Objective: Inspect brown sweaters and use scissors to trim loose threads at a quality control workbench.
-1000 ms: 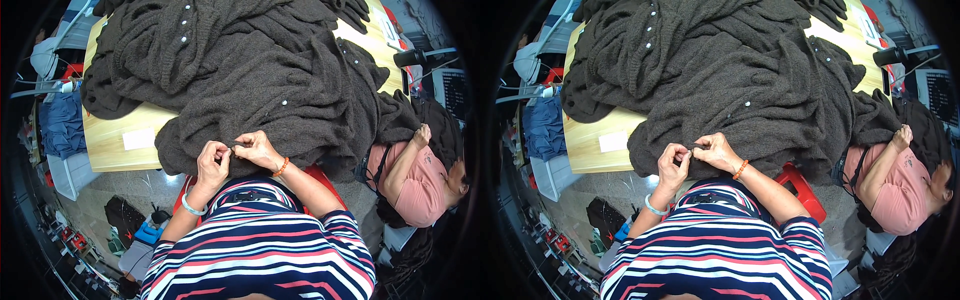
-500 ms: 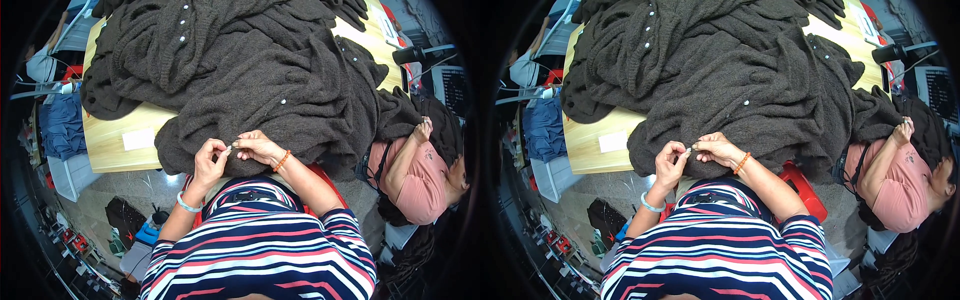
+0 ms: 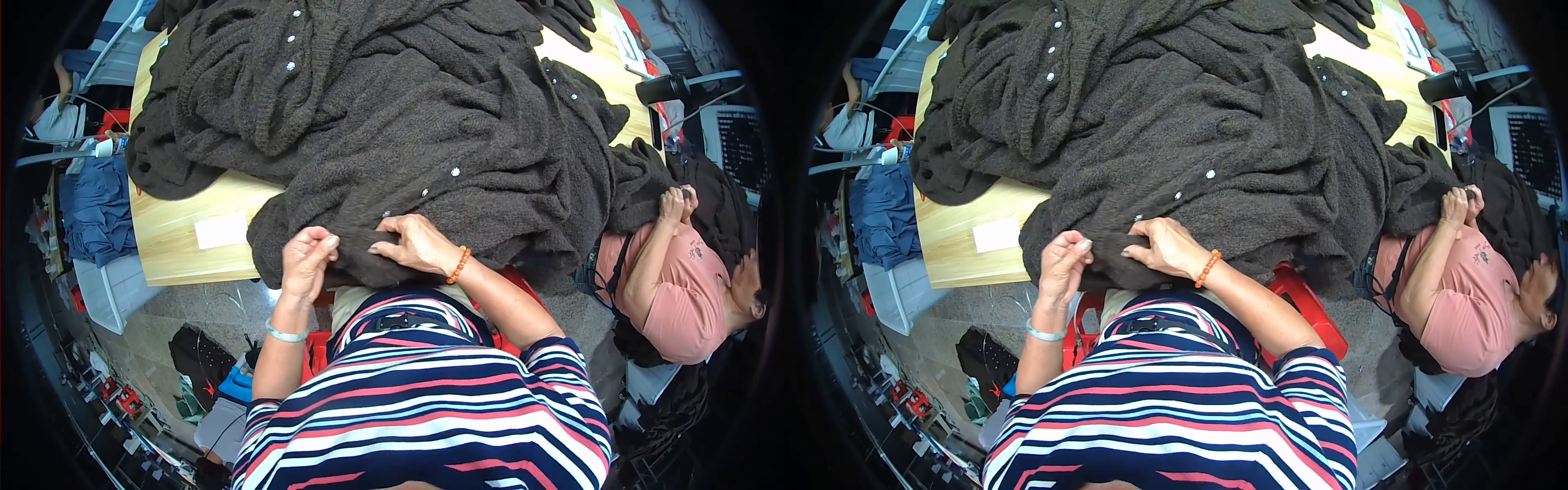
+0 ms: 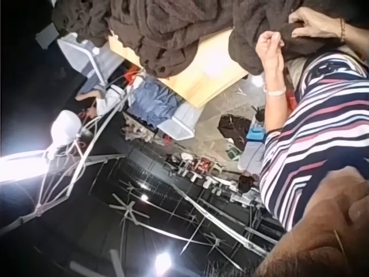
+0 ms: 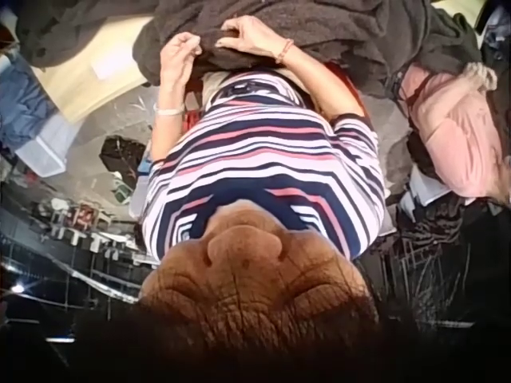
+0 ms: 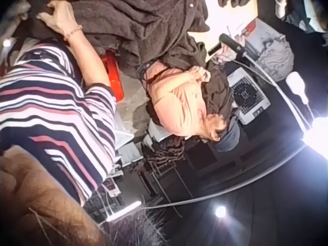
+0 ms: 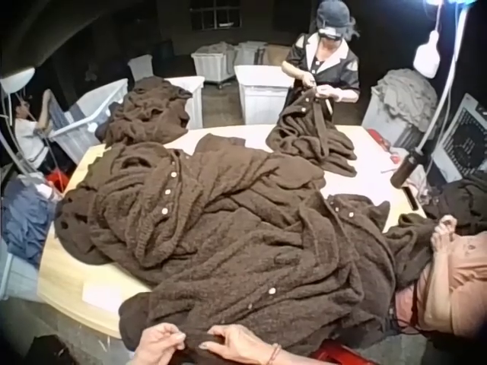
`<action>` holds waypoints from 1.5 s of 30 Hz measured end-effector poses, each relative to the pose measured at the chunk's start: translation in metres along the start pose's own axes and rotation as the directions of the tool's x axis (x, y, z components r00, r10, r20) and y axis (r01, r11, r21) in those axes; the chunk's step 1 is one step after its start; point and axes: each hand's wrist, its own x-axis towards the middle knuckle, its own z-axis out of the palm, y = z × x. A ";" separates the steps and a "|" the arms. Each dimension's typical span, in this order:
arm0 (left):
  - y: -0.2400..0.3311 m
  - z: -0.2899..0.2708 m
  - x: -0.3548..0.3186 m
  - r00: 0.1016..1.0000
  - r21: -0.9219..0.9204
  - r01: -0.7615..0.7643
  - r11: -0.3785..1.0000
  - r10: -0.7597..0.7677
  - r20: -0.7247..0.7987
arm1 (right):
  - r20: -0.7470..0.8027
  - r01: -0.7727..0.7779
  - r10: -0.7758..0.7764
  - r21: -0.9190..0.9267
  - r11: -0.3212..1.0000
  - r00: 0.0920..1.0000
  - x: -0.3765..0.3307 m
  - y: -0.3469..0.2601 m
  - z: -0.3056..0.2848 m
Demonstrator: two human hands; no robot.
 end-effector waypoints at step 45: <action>0.008 0.044 0.029 0.874 0.868 -0.457 0.194 -0.083 0.479 | -0.201 0.344 -0.346 -0.045 0.938 0.916 -0.025 0.004 0.003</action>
